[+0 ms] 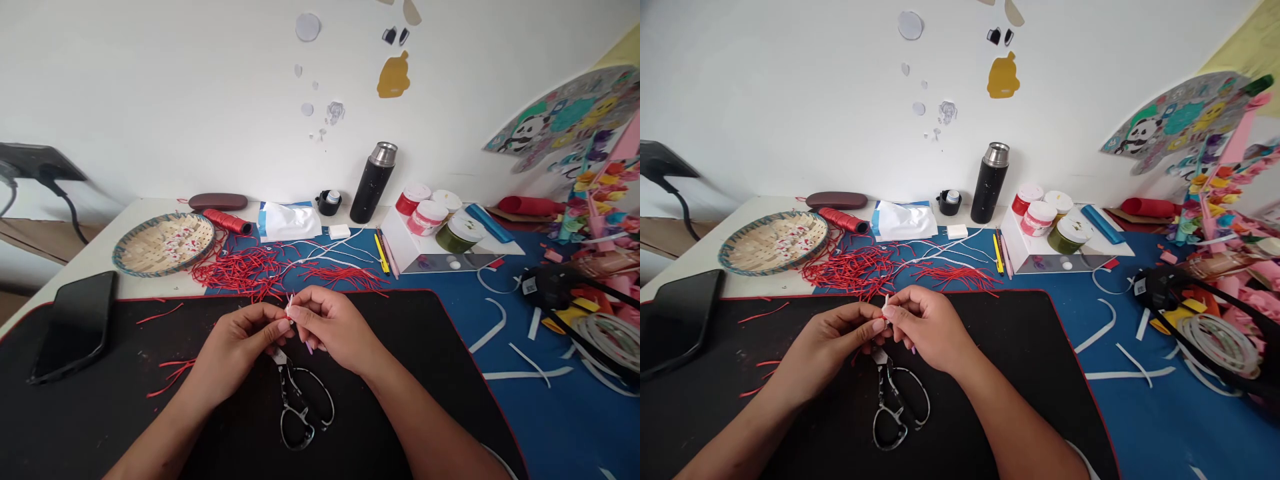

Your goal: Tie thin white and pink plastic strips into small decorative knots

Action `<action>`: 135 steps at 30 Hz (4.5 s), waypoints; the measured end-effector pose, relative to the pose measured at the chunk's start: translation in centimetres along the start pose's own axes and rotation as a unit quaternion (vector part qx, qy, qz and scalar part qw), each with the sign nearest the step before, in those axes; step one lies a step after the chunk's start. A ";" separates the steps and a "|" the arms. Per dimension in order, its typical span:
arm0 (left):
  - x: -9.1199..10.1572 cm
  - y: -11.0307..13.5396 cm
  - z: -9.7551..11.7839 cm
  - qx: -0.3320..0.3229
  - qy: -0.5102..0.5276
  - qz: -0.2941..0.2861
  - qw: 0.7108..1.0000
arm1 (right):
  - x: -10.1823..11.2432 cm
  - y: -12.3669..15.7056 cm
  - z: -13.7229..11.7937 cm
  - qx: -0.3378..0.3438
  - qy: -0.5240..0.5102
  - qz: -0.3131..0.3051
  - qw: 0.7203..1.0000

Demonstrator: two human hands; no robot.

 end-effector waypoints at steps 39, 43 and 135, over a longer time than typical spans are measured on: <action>1.1 0.1 -0.4 0.006 0.061 0.045 0.997 | -0.2 0.1 -0.6 0.014 0.023 0.003 1.000; 1.3 0.1 -0.3 0.004 0.055 0.052 0.997 | 0.0 0.1 -0.4 0.018 0.040 0.013 0.999; 1.9 -0.1 -1.5 0.037 0.216 0.078 0.973 | 0.1 0.5 -0.7 0.040 0.139 0.025 0.989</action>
Point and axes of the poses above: each hand's wrist, its own y-axis away from the middle knuckle, its own x-axis out of the back of the hand, z = x × y, the point moved 10 cm from there along -y, towards the middle knuckle
